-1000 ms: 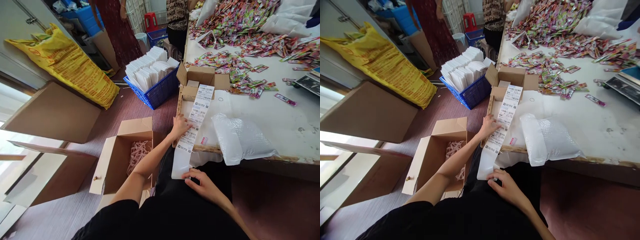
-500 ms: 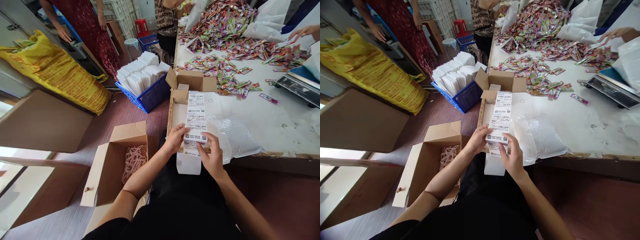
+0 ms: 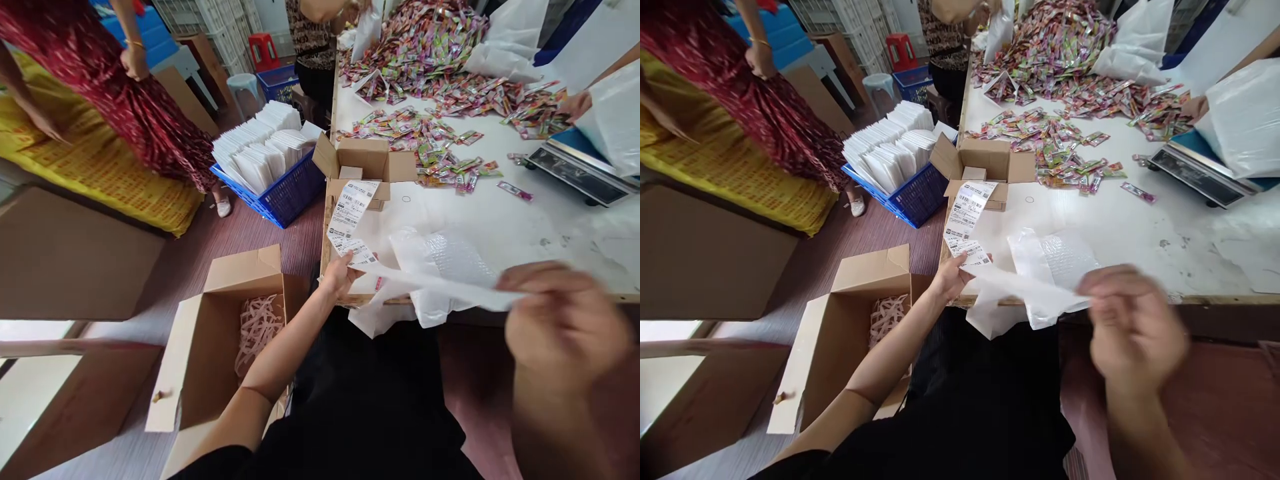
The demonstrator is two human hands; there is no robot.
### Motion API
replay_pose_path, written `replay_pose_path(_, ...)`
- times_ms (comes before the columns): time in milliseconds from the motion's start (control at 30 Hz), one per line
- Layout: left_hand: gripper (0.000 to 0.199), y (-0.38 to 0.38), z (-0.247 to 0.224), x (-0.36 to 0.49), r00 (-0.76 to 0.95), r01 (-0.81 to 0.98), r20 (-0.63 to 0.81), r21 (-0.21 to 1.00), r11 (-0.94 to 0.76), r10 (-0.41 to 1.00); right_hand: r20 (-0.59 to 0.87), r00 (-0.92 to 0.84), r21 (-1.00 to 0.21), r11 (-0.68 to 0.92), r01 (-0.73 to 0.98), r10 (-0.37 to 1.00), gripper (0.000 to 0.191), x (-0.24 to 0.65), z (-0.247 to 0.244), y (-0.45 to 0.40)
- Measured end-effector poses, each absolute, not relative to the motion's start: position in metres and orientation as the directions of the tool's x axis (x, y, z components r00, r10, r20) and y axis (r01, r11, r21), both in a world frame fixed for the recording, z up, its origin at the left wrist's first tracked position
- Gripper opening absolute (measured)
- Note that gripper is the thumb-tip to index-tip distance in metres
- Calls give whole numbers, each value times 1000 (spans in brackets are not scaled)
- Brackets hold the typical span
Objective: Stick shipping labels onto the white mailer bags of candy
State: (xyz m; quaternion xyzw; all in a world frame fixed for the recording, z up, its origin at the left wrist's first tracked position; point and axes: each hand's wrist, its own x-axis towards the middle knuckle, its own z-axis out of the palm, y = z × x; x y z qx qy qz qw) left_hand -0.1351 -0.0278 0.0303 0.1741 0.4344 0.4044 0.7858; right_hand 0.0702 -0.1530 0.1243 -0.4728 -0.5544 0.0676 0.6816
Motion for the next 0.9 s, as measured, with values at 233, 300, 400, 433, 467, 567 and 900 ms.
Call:
replay_pose_path(233, 41, -25, 16, -143, 390, -384, -537, 643, 662, 748, 225, 299, -743, -35, 668, 928, 28, 137, 63, -67)
replay_pose_path(300, 41, -28, 13, -147, 406, -373, -532, 646, 666, 743, 293, 211, -527, -26, 850, 932, 36, 136, 32, -61)
replay_pose_path(400, 42, -30, 9, -152, 413, -373, -533, 641, 671, 739, 412, 53, -346, 103, 933, 909, 40, 128, 4, -74)
replay_pose_path(433, 41, -30, 8, -152, 413, -370, -536, 640, 673, 737, 396, -16, -333, 160, 929, 918, 39, 125, 0, -80)
replay_pose_path(467, 41, -29, 7, -152, 410, -365, -540, 641, 675, 735, 361, -85, -325, 210, 922, 929, 39, 121, -3, -84)
replay_pose_path(567, 38, -28, 5, -147, 403, -326, -561, 650, 686, 723, 242, -173, -242, 232, 942, 955, 51, 108, -8, -87)
replay_pose_path(900, 27, -27, -10, -152, 384, -204, -569, 716, 668, 727, 21, 291, -581, -225, 782, 957, 65, 173, -3, -74)
